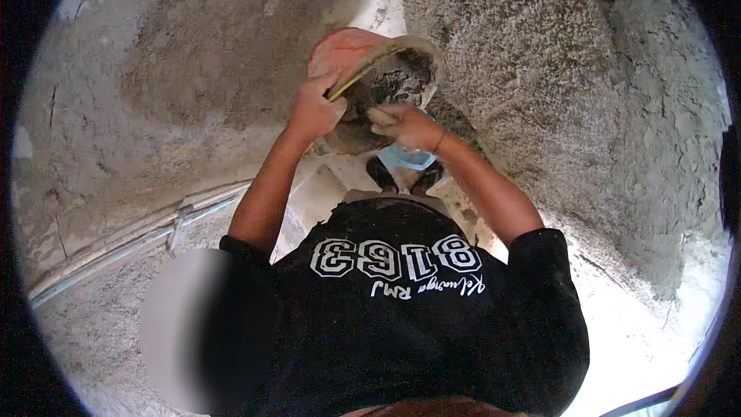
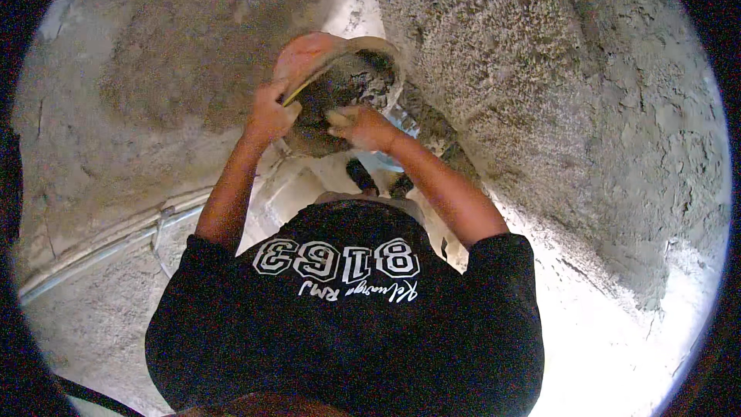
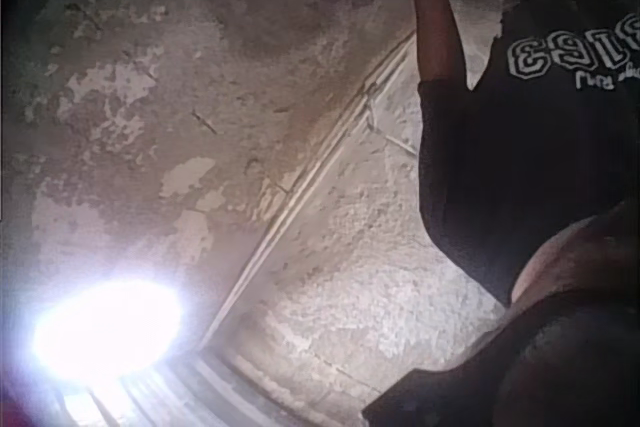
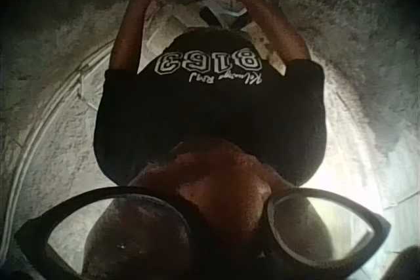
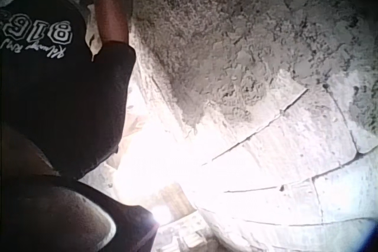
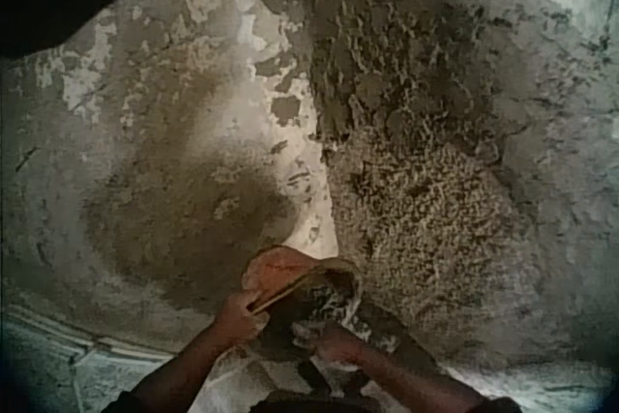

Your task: Applying wet plaster or cement mix to an interior brick wall using a trowel and bucket.

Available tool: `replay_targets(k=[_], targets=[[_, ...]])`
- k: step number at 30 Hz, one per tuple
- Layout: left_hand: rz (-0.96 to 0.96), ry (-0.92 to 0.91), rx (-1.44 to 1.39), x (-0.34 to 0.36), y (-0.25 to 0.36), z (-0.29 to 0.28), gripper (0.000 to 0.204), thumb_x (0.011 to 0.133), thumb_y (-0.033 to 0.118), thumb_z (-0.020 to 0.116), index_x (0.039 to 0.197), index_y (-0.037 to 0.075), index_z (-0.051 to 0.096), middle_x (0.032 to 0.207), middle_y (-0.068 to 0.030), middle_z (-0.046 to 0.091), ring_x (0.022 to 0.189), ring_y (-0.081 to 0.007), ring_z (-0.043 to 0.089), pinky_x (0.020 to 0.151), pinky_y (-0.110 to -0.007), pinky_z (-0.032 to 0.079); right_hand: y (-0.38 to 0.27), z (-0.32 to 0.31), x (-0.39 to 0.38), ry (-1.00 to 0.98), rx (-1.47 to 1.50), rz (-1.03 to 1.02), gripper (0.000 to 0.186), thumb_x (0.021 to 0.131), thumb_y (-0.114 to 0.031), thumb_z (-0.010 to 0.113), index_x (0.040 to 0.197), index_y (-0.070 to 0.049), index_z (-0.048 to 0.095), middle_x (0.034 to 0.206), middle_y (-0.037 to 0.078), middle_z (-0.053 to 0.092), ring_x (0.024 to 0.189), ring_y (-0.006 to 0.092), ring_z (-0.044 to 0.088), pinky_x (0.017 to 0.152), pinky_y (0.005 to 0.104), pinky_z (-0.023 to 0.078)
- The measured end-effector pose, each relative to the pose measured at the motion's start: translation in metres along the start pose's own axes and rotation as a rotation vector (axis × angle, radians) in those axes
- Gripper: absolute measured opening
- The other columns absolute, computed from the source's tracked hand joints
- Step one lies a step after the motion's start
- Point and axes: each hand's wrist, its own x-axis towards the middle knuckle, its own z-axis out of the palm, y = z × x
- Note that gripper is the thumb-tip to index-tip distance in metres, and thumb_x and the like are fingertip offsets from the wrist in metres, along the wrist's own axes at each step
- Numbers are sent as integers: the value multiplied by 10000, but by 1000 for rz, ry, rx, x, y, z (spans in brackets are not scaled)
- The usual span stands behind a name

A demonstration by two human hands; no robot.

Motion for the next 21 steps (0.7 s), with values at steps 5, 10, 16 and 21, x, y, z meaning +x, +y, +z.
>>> replay_targets(k=[5,10,16,21], targets=[[-173,113,-5,-10,-31,-5,325,656,95,642,965,-6,623,737,-122,590,676,-187,561,664,-344,465,-44,-50,-20,-184,229,520,528,771,-305,722,1231,-106,558,927,152,653,785,260,605,754,386,493],[-332,70,-213,0,5,-15,416,661,102,631,1044,-59,609,879,-124,646,824,-186,606,767,-297,463,-50,-76,-71,-81,-139,414,459,735,-214,745,1103,-30,541,898,135,606,840,211,588,741,345,489],[-308,101,-333,-1,5,-5,374,686,63,592,1043,-48,603,852,-78,626,789,-138,569,731,-293,459,-22,-82,-116,-117,-635,391,448,750,-260,672,1141,-86,538,984,227,620,893,392,613,748,439,507],[-350,136,-336,-6,15,8,300,677,83,631,954,-27,600,804,-80,600,739,-186,561,676,-333,463,1,-68,-117,-15,-870,698,421,784,-359,608,1157,-167,585,978,154,652,844,359,631,718,446,506]])
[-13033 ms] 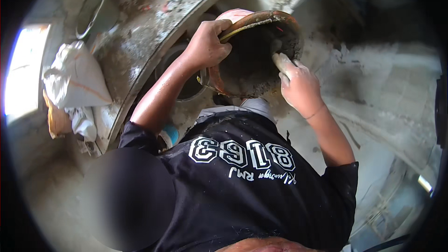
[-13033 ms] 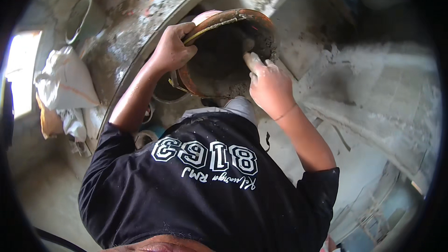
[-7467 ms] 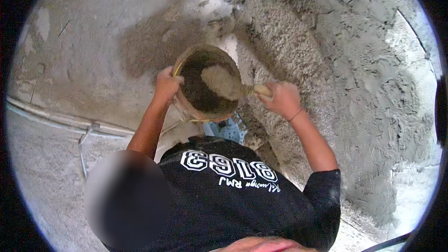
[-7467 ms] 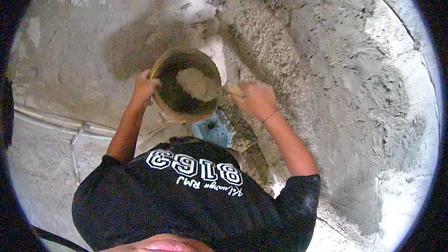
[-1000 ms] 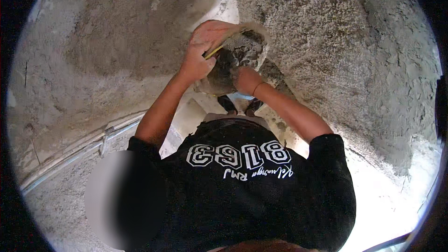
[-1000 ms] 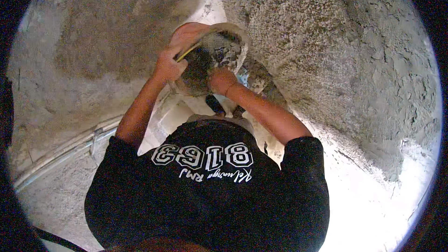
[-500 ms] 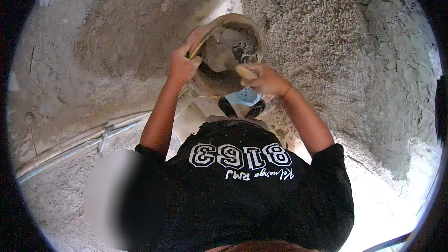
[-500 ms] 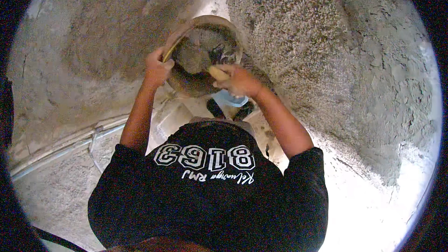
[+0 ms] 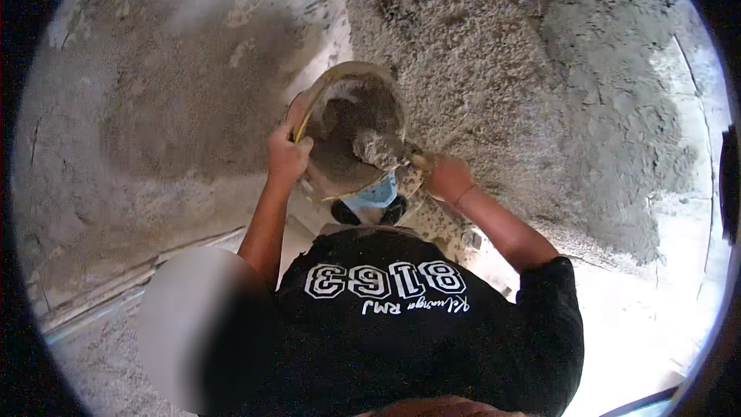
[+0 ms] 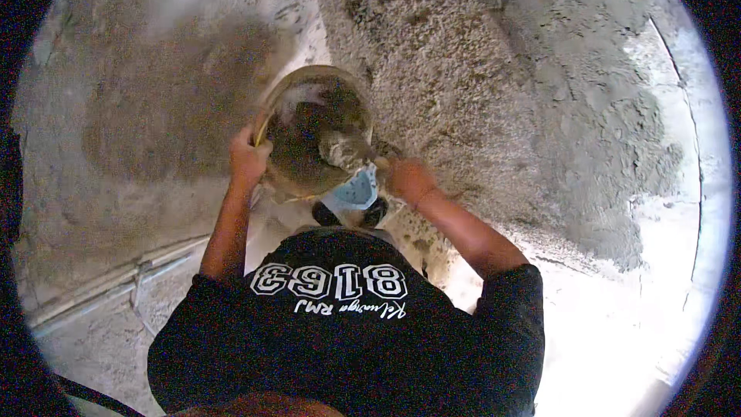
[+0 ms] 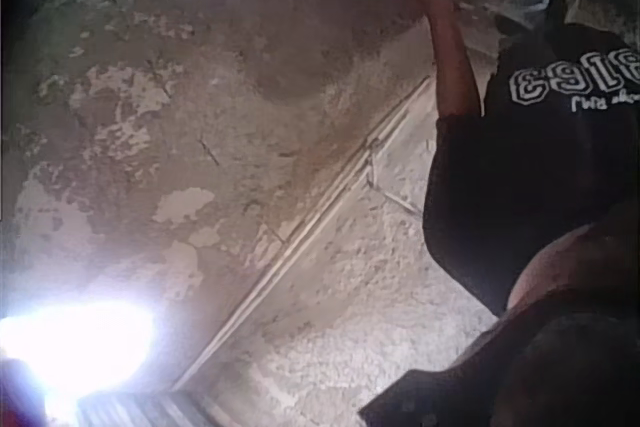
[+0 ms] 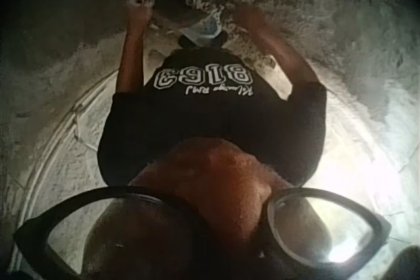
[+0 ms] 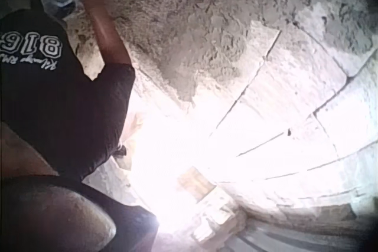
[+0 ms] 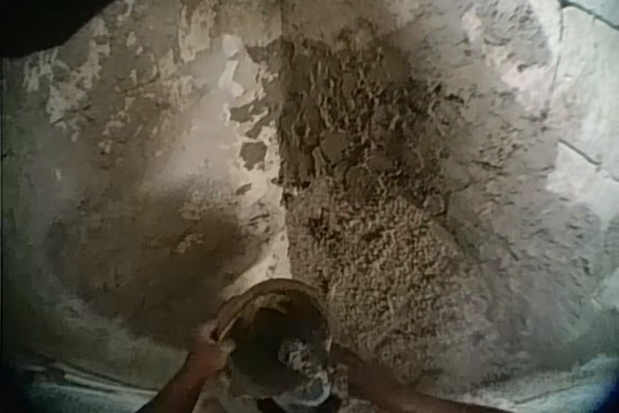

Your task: Applying wet plaster or cement mix to an interior brick wall using a trowel and bucket.

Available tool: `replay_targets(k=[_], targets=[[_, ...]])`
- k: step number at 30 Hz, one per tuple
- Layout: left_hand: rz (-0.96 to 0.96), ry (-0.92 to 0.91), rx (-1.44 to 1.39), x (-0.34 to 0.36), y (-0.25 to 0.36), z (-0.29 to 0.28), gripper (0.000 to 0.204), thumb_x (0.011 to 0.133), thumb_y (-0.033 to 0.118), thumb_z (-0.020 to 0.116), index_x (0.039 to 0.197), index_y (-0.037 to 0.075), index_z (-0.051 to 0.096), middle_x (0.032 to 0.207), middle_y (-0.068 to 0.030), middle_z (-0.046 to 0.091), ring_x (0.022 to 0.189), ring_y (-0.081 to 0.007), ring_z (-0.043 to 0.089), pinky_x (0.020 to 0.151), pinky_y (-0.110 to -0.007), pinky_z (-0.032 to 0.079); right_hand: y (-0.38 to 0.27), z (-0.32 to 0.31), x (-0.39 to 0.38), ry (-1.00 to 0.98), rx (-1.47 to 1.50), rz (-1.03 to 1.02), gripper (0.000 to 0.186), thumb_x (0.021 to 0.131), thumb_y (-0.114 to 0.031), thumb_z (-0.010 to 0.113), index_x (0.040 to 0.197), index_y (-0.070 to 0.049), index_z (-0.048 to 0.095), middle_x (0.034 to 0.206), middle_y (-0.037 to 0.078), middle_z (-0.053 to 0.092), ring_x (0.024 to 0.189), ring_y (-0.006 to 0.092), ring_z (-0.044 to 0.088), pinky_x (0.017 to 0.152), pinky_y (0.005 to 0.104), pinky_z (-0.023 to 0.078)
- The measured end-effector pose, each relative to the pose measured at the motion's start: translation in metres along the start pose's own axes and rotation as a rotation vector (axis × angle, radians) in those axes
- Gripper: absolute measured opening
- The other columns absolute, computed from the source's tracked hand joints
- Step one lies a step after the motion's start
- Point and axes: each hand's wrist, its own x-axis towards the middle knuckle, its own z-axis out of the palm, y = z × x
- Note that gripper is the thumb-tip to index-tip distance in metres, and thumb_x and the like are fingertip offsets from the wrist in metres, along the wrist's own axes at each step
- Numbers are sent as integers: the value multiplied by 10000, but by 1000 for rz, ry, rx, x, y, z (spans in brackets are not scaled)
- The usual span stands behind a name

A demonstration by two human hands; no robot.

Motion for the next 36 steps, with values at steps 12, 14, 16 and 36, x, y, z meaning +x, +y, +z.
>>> replay_targets(k=[12,14,16,36], targets=[[-218,231,-118,-14,-41,-69,339,697,65,572,1019,-35,599,872,-55,611,756,-139,554,681,-277,444,-36,-91,22,212,157,-299,374,787,-448,630,989,-134,645,818,165,647,761,362,622,668,476,486],[-199,235,-33,-25,-36,-80,319,693,57,566,996,-36,600,858,-54,608,750,-141,553,679,-279,444,-48,-115,27,192,260,-514,350,770,-454,662,916,-136,649,788,124,655,709,338,629,609,437,485],[-185,249,49,-36,-51,-90,300,689,48,560,974,-37,600,845,-54,604,744,-143,551,677,-281,445,-65,-144,29,133,270,-620,349,774,-449,662,910,-128,647,787,123,653,712,334,627,617,432,483],[-27,293,119,-43,-113,-91,245,678,88,624,898,-19,601,710,-74,576,643,-209,557,587,-363,446,2,-157,109,656,537,-67,421,880,-413,532,928,3,574,859,263,613,841,466,588,728,516,466]])
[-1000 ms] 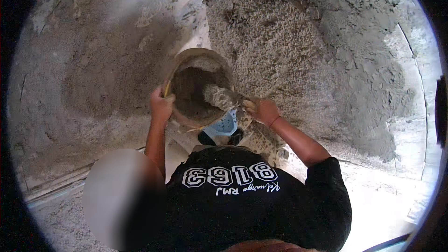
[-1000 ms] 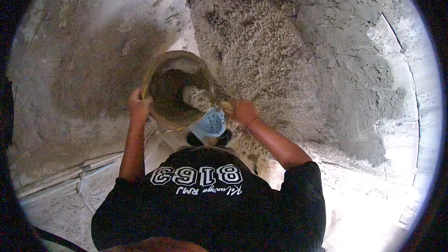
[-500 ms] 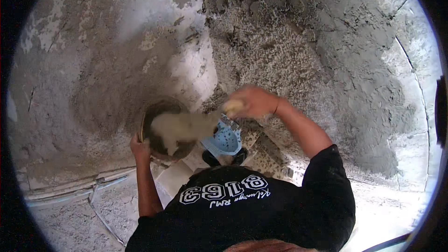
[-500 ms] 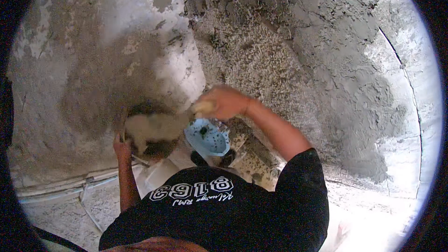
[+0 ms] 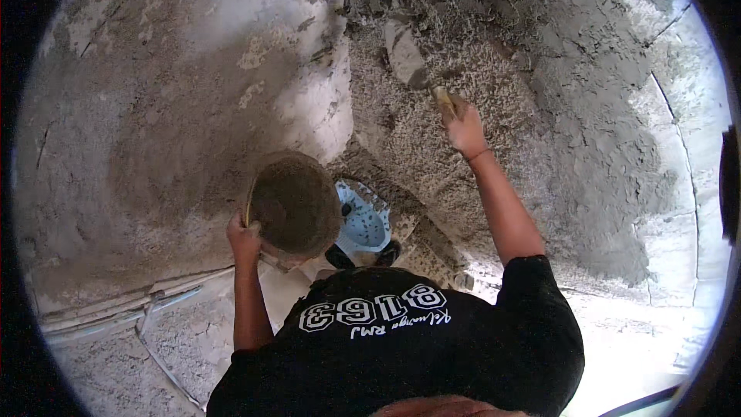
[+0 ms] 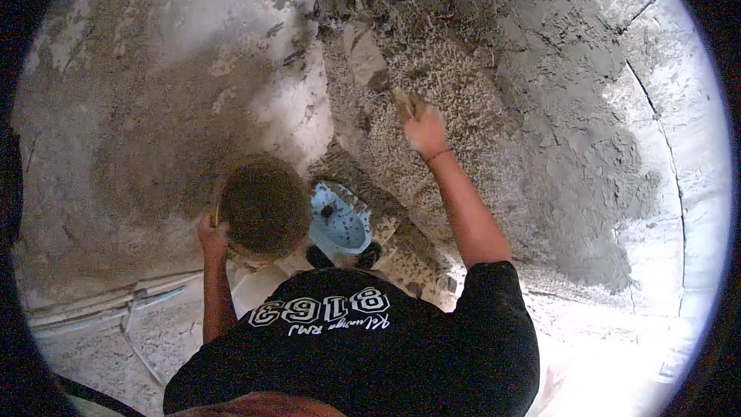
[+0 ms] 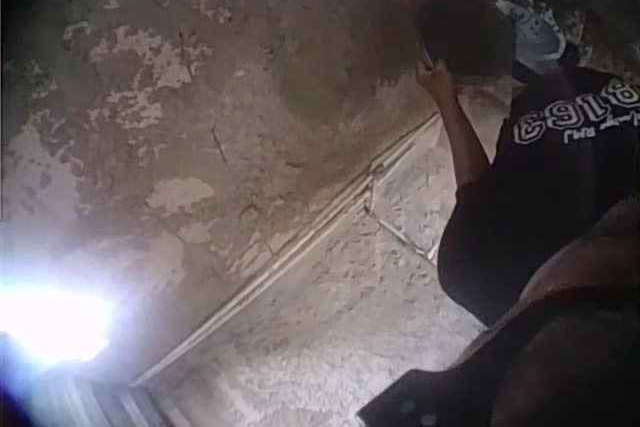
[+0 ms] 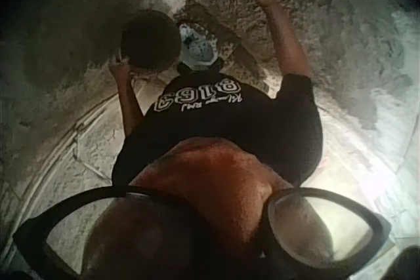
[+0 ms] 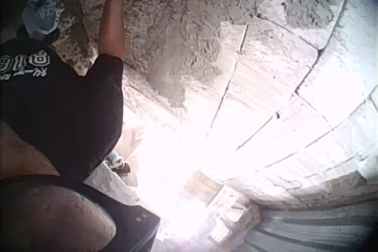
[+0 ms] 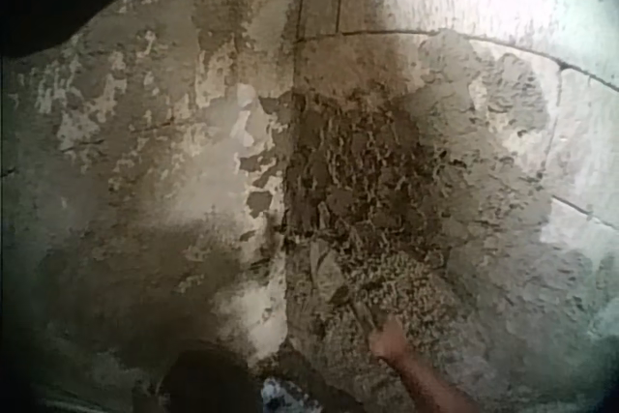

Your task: Applying wet plaster or cement mix to an interior brick wall using a trowel and bucket.

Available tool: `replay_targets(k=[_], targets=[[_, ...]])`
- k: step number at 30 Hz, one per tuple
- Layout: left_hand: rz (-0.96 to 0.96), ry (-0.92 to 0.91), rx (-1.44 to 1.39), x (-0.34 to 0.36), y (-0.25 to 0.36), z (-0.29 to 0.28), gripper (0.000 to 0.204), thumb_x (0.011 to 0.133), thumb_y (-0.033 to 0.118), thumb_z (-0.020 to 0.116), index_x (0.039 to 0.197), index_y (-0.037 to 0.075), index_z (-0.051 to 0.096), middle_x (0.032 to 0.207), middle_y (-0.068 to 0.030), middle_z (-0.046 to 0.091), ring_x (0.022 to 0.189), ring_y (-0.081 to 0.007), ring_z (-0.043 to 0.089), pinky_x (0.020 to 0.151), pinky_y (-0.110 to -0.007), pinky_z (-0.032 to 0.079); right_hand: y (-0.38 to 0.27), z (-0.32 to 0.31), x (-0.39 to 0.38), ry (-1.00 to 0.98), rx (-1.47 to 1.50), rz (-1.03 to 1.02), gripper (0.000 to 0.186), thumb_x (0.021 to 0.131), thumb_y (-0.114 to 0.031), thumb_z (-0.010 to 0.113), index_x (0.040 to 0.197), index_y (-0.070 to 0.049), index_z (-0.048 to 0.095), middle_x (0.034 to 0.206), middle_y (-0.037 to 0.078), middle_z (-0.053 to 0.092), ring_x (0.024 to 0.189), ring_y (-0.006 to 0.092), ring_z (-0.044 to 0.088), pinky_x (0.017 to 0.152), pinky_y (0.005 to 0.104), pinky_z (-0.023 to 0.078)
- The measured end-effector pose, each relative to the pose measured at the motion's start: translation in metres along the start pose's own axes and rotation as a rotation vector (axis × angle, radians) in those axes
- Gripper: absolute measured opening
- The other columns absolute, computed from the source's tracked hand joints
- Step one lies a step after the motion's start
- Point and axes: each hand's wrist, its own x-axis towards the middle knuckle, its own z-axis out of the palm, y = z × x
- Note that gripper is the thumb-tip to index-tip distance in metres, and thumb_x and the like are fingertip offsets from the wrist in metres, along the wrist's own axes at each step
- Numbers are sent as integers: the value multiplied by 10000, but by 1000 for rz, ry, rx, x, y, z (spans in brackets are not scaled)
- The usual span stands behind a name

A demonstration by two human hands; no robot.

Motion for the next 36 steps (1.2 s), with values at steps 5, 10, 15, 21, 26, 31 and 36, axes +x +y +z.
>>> replay_targets(k=[5,10,15,21,26,31,36], targets=[[-120,-77,-118,5,10,21,252,676,96,628,899,-19,599,726,-89,578,648,-210,546,582,-361,441,-8,-5,7,192,-156,-109,370,882,-338,538,1077,-23,520,798,274,612,785,486,584,648,541,462],[-269,-285,70,20,9,32,376,682,37,559,1045,-56,589,827,-85,611,759,-166,562,718,-299,458,-8,12,60,156,-536,-230,313,896,-315,473,1079,-63,505,989,306,586,789,453,608,660,531,506],[-196,-216,-30,17,32,31,466,675,15,527,1133,-50,577,888,-95,626,792,-170,569,735,-300,459,-59,33,84,-9,-529,-41,301,900,-291,438,1130,-108,504,1059,276,590,890,423,616,716,498,527],[-127,-166,-82,23,4,41,302,674,90,634,944,-39,593,779,-144,604,706,-246,577,672,-365,460,-50,64,103,-240,-664,74,443,917,-366,395,1219,-64,509,1130,268,576,1026,403,587,847,502,483],[-159,-183,-209,27,-12,40,307,665,84,621,946,-36,592,763,-135,595,704,-253,576,668,-370,458,-2,77,87,-526,-803,91,421,913,-379,413,1199,-100,547,1185,234,559,1088,370,556,869,491,469],[-250,-204,-144,22,-6,20,318,658,89,621,954,-25,596,731,-131,585,692,-279,580,661,-390,457,10,44,15,-132,-650,50,454,914,-368,464,1228,-42,507,1030,243,631,932,375,633,690,467,542],[-155,-189,-98,22,-12,22,307,662,97,623,940,-28,588,775,-171,589,735,-299,588,677,-411,458,-4,7,25,49,-763,92,460,912,-387,457,1262,-89,475,918,226,656,802,380,652,674,478,534]])
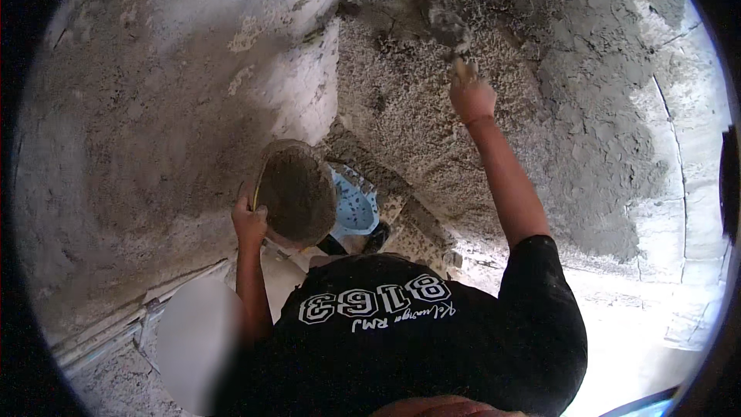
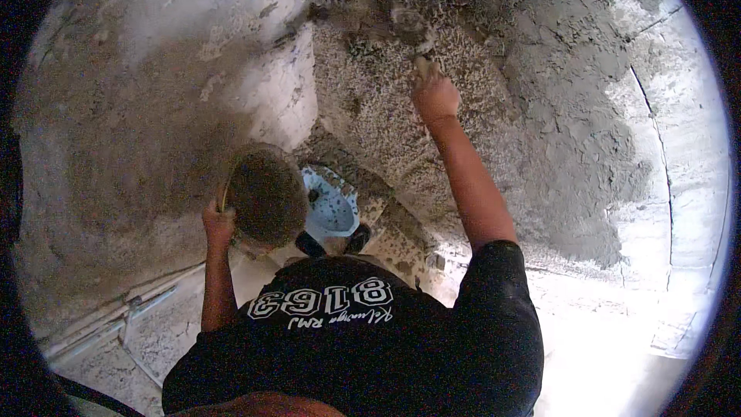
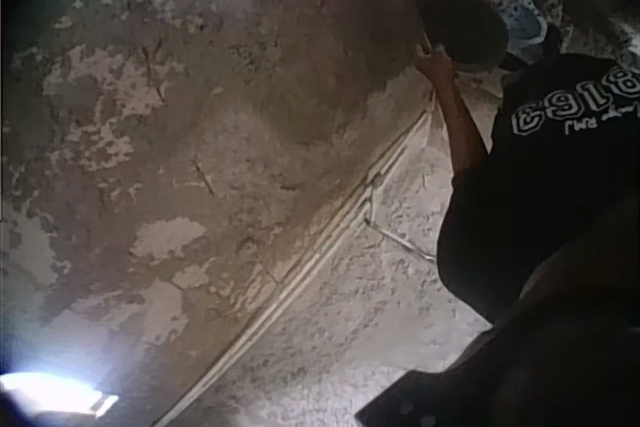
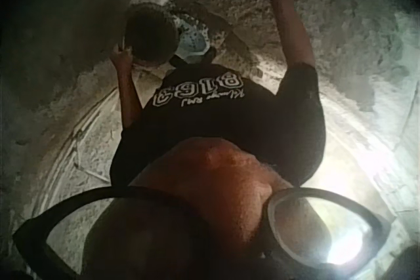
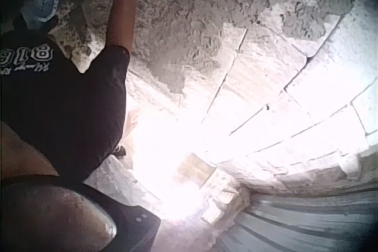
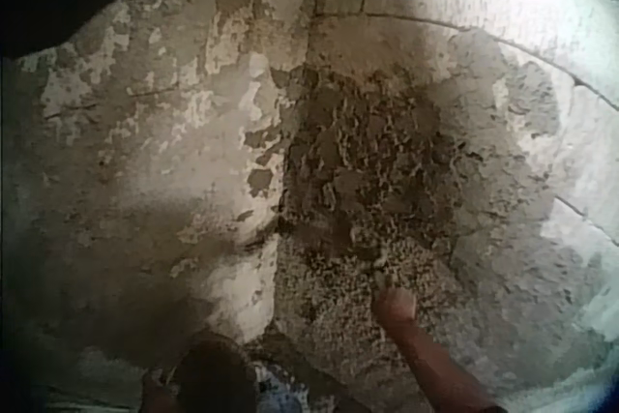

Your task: Applying wet plaster or cement mix to an interior brick wall using a trowel and bucket.

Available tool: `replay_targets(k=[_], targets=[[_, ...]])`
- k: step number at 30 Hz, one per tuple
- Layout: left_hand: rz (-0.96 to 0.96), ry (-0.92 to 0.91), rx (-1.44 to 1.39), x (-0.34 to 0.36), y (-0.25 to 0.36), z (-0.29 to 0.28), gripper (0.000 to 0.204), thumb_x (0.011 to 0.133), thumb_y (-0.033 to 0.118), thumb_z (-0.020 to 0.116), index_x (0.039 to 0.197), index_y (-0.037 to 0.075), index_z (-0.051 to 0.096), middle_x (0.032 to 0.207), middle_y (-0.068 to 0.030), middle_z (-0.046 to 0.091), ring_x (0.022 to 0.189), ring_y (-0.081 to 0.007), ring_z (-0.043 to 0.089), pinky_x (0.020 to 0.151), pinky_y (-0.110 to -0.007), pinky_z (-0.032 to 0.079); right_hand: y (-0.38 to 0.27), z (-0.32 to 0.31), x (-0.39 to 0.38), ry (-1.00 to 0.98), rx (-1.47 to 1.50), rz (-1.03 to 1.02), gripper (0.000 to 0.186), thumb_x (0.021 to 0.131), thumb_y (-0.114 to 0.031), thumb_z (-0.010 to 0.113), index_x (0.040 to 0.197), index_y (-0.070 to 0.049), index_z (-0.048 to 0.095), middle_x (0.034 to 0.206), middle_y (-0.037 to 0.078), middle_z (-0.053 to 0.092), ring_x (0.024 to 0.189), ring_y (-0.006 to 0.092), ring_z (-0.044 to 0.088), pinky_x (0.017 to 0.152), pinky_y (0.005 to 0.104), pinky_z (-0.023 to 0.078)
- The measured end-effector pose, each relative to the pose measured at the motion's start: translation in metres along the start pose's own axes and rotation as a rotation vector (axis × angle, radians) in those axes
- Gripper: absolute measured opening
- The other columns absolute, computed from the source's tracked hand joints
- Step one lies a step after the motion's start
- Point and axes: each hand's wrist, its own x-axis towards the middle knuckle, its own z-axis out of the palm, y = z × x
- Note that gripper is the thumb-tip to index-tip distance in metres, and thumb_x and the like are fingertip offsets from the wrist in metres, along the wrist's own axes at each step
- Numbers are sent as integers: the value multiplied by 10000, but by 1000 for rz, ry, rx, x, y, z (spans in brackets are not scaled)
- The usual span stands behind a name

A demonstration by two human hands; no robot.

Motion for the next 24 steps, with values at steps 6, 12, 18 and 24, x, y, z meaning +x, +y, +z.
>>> replay_targets(k=[6,12,18,24], targets=[[-37,22,13,4,-25,0,309,705,63,597,1006,-4,614,794,-115,601,687,-259,585,660,-403,473,16,53,3,-60,-93,26,453,902,-377,482,1275,-121,480,940,214,649,825,370,648,737,481,524],[-141,58,3,13,-52,-6,252,688,42,568,921,-49,597,784,-114,612,732,-224,573,702,-336,450,48,59,-20,-332,-164,-102,433,876,-353,533,1244,-126,543,1083,187,624,965,310,629,740,469,524],[-140,101,24,4,-1,-14,217,684,47,589,880,-47,592,758,-101,599,691,-216,560,666,-328,444,27,18,-51,-51,63,-140,408,879,-384,524,1117,-57,578,960,194,652,849,369,639,642,484,528],[-204,134,191,0,-5,-19,182,695,36,582,861,-38,593,746,-89,594,693,-184,557,660,-320,440,-8,17,18,170,167,-274,468,889,-419,494,1150,-42,586,952,218,638,752,409,629,709,500,515]])
